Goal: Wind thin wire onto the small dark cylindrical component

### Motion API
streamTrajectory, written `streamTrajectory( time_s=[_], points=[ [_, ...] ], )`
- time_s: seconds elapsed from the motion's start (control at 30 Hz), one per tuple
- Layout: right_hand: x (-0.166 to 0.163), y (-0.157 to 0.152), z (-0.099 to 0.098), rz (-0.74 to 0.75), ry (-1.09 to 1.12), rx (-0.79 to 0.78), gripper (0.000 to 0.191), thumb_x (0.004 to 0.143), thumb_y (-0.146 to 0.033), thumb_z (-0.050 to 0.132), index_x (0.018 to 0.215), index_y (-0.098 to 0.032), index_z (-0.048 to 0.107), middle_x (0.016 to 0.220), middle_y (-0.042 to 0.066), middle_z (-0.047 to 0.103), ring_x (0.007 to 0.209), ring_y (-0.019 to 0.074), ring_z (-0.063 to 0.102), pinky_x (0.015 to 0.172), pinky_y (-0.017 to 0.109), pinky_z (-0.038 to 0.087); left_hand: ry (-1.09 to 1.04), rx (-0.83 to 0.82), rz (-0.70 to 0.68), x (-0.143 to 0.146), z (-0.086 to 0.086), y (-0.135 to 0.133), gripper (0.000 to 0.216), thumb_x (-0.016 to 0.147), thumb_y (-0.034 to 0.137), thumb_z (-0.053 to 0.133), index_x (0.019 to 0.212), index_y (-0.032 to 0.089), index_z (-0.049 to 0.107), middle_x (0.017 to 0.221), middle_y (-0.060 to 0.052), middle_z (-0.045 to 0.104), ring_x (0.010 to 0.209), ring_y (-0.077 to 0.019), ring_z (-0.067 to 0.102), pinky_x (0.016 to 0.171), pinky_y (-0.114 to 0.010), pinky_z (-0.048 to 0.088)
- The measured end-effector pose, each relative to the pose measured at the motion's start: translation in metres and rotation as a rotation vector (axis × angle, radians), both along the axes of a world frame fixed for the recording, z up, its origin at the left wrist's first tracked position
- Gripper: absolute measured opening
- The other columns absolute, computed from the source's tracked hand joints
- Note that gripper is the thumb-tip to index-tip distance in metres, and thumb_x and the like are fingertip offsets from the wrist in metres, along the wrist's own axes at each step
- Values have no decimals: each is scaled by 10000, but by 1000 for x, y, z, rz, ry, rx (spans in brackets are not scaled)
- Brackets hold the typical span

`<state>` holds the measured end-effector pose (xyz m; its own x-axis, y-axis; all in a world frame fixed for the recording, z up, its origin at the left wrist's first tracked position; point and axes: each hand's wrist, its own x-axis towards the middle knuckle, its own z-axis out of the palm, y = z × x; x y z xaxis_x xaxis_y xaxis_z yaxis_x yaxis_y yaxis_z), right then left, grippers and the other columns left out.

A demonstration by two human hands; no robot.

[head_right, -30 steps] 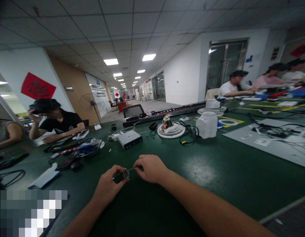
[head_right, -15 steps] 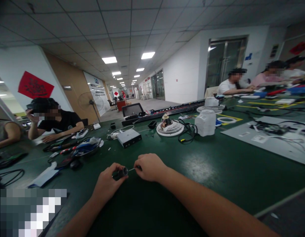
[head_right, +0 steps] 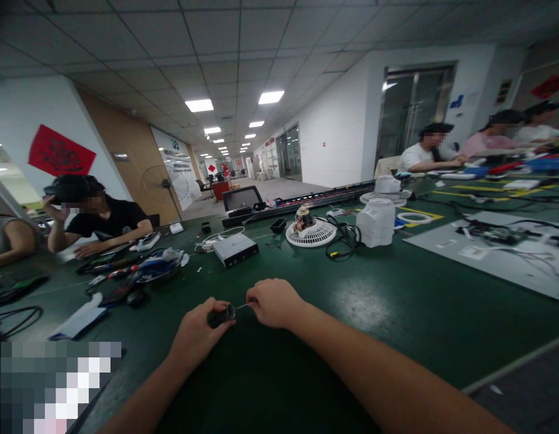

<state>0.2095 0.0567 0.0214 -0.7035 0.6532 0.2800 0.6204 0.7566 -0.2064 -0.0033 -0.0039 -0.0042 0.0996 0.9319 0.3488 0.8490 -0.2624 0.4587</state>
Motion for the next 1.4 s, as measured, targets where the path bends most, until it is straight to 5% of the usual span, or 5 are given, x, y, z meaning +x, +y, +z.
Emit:
streamTrajectory(
  time_s=[0.43,0.7,0.87,1.13,1.4],
  points=[
    [-1,3,-4,31,8,-153,216,869,-290,536,970,-265,725,857,25,721,767,192,634,658,278,408,83,24,-29,2,0,-2,171,763,248,689,930,243,651,969,-20,723,908,-236,659,788,-372,498],
    [1,7,-2,-116,-122,1,208,910,-205,454,988,-170,644,928,103,702,880,232,638,740,314,417,102,92,-40,1,-1,2,136,774,200,666,903,238,651,985,-11,710,921,-229,634,830,-370,471],
    [1,12,-6,-283,63,-170,228,902,-340,512,1017,-177,623,919,77,693,807,198,639,657,282,418,69,102,20,-4,-3,4,147,776,222,664,920,238,644,1008,-20,702,945,-233,627,852,-378,462],
    [-3,13,-8,-174,53,-459,190,727,-399,737,785,-219,730,779,15,716,718,174,650,572,252,421,36,-6,69,-3,-1,3,167,781,290,660,942,247,648,965,-17,697,921,-238,630,795,-373,466],
    [-8,12,-11,-48,457,-512,135,740,-258,739,857,-192,748,802,6,726,741,146,649,657,236,461,23,22,-51,2,1,-2,185,773,286,685,947,239,644,967,-27,698,894,-234,640,788,-378,488]
  ],
)
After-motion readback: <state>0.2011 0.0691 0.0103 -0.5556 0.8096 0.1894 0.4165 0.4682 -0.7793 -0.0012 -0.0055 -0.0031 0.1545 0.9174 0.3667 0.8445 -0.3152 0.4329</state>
